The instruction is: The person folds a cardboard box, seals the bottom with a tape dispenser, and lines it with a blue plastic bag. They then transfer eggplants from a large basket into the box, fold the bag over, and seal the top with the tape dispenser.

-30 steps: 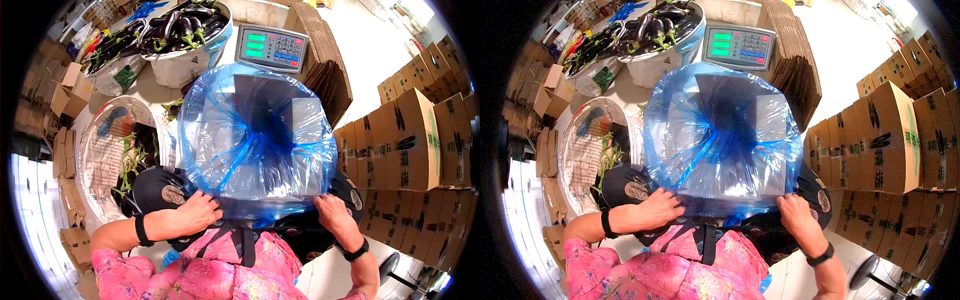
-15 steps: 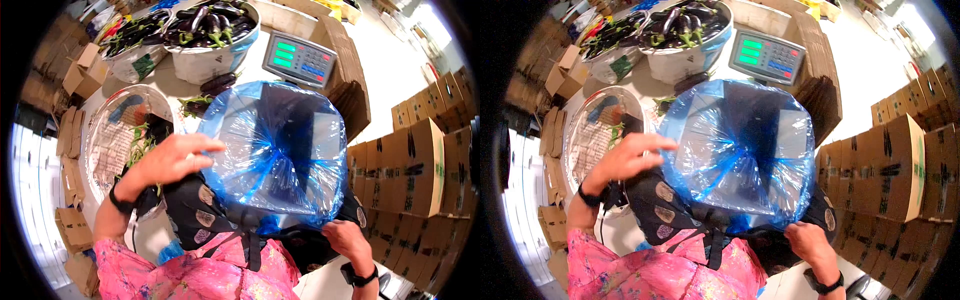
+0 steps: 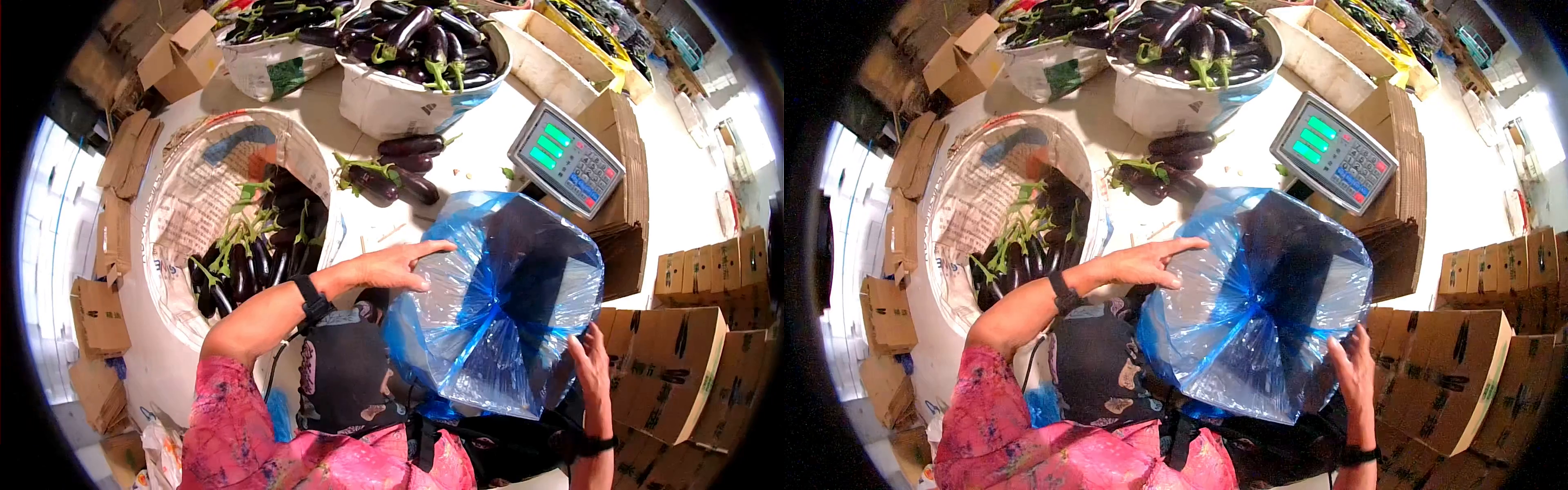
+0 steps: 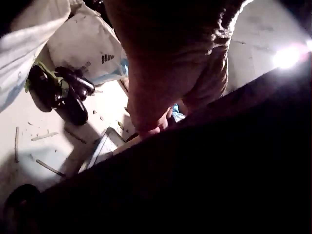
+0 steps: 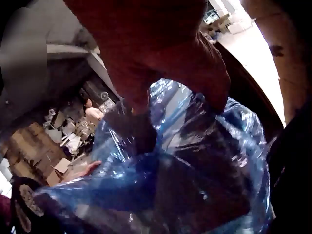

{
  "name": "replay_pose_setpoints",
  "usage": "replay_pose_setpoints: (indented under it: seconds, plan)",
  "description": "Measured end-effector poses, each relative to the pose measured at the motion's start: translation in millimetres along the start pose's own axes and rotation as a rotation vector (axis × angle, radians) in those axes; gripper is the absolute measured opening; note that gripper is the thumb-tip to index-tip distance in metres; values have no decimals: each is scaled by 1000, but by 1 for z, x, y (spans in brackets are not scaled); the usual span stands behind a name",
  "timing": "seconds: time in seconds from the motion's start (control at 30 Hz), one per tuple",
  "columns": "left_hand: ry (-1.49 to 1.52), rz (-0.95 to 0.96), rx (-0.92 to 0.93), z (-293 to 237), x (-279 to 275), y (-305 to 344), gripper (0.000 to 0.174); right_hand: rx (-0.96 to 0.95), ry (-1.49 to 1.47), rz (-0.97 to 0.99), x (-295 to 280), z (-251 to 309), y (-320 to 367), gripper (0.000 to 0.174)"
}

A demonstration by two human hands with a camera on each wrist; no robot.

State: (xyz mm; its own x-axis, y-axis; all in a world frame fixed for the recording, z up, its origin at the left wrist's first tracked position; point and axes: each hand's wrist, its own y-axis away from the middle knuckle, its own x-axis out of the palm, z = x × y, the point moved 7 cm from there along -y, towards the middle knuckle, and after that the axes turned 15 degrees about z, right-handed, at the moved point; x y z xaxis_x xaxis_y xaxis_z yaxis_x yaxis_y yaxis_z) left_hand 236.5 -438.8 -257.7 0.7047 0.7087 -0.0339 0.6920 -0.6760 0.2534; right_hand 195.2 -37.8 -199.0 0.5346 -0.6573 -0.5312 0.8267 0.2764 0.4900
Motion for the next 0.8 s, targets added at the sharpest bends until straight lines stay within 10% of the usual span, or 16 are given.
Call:
replay_pose_setpoints:
  seconds: [0.1, 0.27, 0.53, 0.8]
  plan:
    - [343, -2, 80, 16, 4, -3, 92, 161, 139, 156, 42, 12, -26, 96]
    - [345, 133, 65, 27, 19, -3, 93, 216, -71, 559, 75, -11, -2, 74]
    - [337, 198, 86, 52, 36, -10, 96, 243, 458, 498, 78, -45, -3, 57]
    - [270, 110, 132, 76, 40, -1, 94, 188, 1186, 425, 73, 68, 14, 46]
